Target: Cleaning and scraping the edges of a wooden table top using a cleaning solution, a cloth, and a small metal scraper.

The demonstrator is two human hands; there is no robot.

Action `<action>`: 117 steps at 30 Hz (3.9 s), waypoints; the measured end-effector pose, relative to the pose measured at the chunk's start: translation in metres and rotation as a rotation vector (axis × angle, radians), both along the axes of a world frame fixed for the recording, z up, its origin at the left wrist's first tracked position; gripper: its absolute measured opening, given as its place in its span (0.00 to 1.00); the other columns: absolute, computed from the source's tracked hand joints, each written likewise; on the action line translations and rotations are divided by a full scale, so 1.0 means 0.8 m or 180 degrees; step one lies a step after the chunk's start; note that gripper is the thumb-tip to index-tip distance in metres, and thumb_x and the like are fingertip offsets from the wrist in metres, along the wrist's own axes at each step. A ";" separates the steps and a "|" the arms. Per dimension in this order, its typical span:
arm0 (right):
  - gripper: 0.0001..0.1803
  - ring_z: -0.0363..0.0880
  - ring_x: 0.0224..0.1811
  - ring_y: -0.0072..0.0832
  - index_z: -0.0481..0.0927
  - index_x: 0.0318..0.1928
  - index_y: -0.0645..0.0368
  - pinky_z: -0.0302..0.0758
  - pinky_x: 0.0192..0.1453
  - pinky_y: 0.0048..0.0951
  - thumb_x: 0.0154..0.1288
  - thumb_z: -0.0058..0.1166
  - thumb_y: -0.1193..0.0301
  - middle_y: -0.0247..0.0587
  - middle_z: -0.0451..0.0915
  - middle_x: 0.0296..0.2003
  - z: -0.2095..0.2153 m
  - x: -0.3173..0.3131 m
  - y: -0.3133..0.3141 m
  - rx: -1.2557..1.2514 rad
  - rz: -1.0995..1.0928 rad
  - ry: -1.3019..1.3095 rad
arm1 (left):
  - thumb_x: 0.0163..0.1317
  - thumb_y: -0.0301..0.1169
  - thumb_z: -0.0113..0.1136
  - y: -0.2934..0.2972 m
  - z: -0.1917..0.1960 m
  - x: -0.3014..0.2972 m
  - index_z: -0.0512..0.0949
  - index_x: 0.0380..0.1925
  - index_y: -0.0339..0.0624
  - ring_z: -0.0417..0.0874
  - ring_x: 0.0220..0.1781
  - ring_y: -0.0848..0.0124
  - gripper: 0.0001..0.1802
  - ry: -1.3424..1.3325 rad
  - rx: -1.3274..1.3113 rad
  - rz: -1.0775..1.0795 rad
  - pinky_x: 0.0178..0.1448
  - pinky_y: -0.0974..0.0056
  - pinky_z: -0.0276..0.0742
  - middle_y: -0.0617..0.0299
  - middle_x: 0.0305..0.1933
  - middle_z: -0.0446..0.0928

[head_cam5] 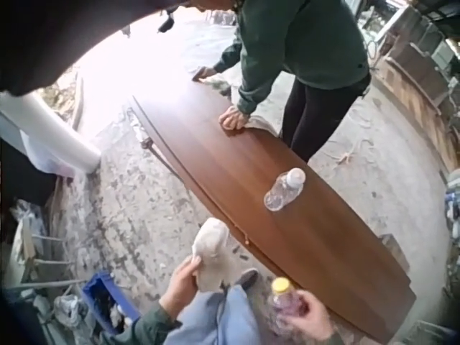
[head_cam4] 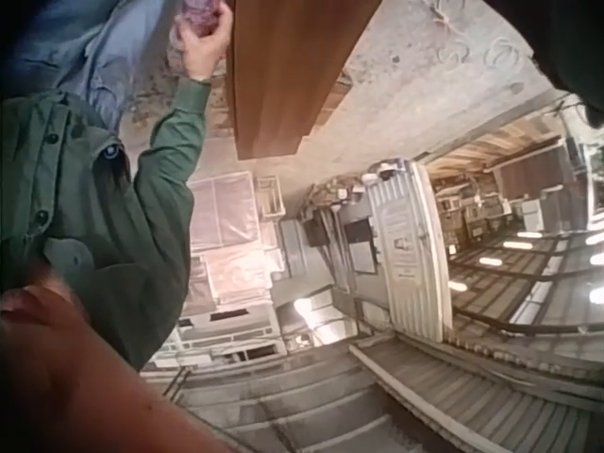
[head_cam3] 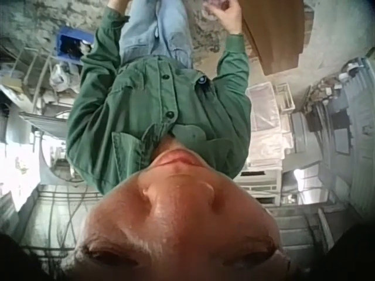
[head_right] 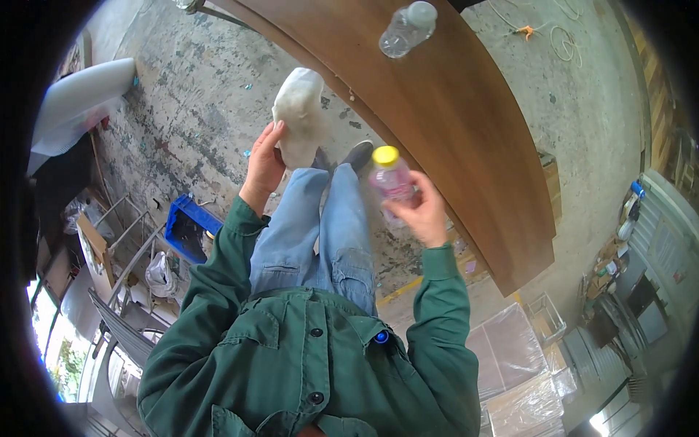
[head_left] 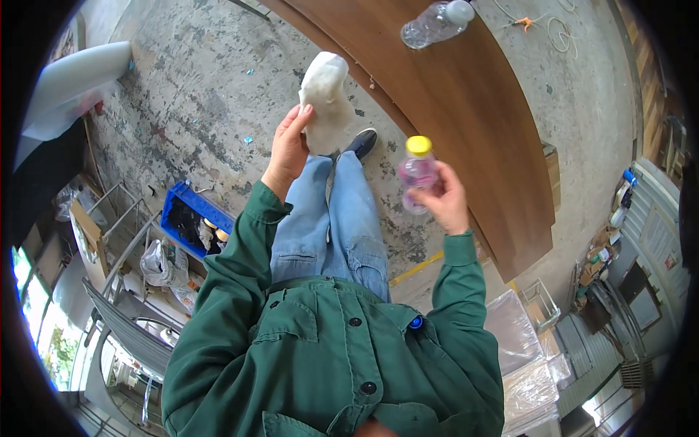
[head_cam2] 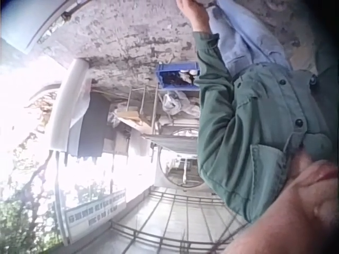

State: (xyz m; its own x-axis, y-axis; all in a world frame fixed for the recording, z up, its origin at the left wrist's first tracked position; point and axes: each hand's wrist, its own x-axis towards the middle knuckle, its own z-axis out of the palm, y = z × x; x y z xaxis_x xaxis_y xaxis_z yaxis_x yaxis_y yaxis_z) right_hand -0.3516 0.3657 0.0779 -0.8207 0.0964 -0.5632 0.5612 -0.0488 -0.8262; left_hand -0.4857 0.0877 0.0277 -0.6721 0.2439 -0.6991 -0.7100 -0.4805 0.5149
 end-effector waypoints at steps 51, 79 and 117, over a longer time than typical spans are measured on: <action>0.13 0.75 0.30 0.15 0.77 0.54 0.59 0.68 0.29 0.18 0.70 0.52 0.72 0.31 0.80 0.36 -0.115 -0.033 -0.113 0.0818 -0.4099 -0.0288 | 0.45 0.23 0.65 -0.016 -0.123 -0.370 0.76 0.40 0.49 0.76 0.44 0.57 0.19 0.5538 -0.2864 -0.3815 0.51 0.53 0.68 0.59 0.39 0.75; 0.25 0.71 0.26 0.12 0.72 0.65 0.42 0.72 0.33 0.18 0.71 0.45 0.79 0.25 0.75 0.26 -0.190 -0.107 -0.132 0.1980 -0.3894 0.0200 | 0.53 0.33 0.69 0.004 -0.114 -0.339 0.77 0.37 0.43 0.77 0.39 0.54 0.14 0.5683 -0.2797 -0.3753 0.45 0.55 0.71 0.56 0.35 0.76; 0.30 0.74 0.25 0.25 0.76 0.62 0.40 0.74 0.36 0.27 0.61 0.47 0.82 0.41 0.75 0.23 -0.308 -0.242 -0.262 0.1868 -0.3816 0.0092 | 0.54 0.36 0.72 -0.100 -0.205 -0.457 0.77 0.41 0.40 0.77 0.39 0.66 0.19 0.4127 -0.3421 -0.4042 0.47 0.63 0.74 0.58 0.38 0.77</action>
